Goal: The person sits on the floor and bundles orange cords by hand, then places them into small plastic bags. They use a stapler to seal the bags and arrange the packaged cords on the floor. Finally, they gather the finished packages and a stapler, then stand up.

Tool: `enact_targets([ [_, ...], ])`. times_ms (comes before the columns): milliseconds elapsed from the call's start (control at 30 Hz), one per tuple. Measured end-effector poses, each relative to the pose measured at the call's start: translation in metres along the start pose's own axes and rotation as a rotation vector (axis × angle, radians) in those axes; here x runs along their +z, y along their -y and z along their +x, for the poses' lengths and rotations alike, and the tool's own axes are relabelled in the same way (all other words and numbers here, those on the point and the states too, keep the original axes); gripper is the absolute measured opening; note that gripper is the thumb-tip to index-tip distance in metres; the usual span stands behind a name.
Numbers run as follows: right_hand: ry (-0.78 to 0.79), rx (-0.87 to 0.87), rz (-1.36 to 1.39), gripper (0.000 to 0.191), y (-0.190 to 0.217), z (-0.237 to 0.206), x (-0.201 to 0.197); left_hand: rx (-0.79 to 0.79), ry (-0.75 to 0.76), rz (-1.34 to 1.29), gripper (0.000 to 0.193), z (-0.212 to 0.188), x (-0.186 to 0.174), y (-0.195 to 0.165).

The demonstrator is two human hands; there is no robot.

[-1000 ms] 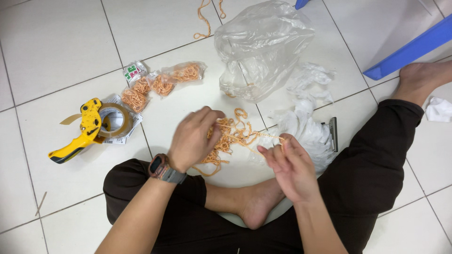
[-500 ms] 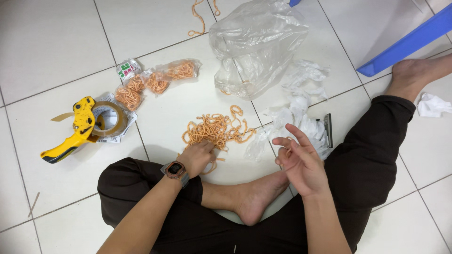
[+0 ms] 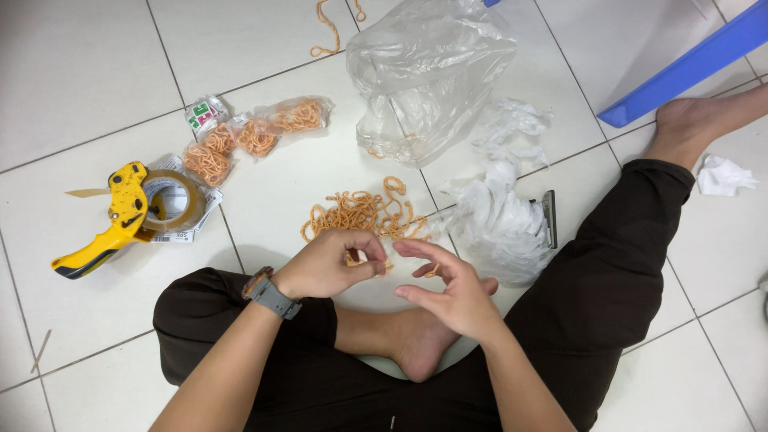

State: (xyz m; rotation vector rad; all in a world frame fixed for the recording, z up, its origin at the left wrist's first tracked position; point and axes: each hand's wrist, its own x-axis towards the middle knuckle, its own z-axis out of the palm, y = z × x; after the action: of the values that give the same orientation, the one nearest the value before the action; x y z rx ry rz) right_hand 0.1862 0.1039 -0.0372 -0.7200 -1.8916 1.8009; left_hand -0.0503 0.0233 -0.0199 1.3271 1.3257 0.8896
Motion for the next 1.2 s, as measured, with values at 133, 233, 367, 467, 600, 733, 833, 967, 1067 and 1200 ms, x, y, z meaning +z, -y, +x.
enact_targets([
  [133, -0.141, 0.072, 0.026, 0.033, 0.003, 0.008, 0.004, -0.067, -0.065, -0.063, 0.011, 0.005, 0.004, -0.036],
  [233, -0.117, 0.099, 0.787, 0.038, 0.011, 0.004, -0.032, -0.154, -0.197, 0.174, 0.021, 0.005, -0.010, -0.037],
  [367, 0.280, -0.334, 1.670, 0.036, 0.023, -0.018, -0.091, -0.183, -0.568, 0.232, 0.020, 0.007, -0.036, -0.009],
  [467, -0.126, -0.235, 0.909, 0.024, 0.022, -0.026, -0.102, -0.139, -0.474, -0.055, 0.022, 0.009, -0.035, 0.020],
  [600, -0.139, -0.079, 1.060, 0.042, 0.018, -0.020, -0.083, -0.219, -0.135, -0.133, 0.027, 0.010, 0.002, 0.050],
  [733, -0.251, 0.078, 0.929, 0.040, 0.015, -0.009, -0.063, -0.077, -0.069, 0.562, 0.018, 0.012, 0.053, 0.070],
  [833, -0.299, 0.146, 0.700, 0.040, 0.012, -0.008, -0.053, 0.013, -0.032, 0.745, 0.011, 0.014, 0.071, 0.074],
  [967, -0.249, 0.187, 0.276, 0.041, 0.008, -0.007, -0.038, 0.041, -0.091, 0.603, 0.008, 0.016, 0.065, 0.062],
  [1067, -0.079, 0.141, -0.137, 0.049, 0.008, -0.003, -0.018, -0.083, -0.052, 0.200, 0.010, 0.017, 0.045, 0.031],
  [1200, -0.136, 0.288, -0.265, 0.032, 0.012, 0.005, 0.003, -0.069, -0.006, 0.011, 0.009, 0.019, 0.020, -0.020],
])
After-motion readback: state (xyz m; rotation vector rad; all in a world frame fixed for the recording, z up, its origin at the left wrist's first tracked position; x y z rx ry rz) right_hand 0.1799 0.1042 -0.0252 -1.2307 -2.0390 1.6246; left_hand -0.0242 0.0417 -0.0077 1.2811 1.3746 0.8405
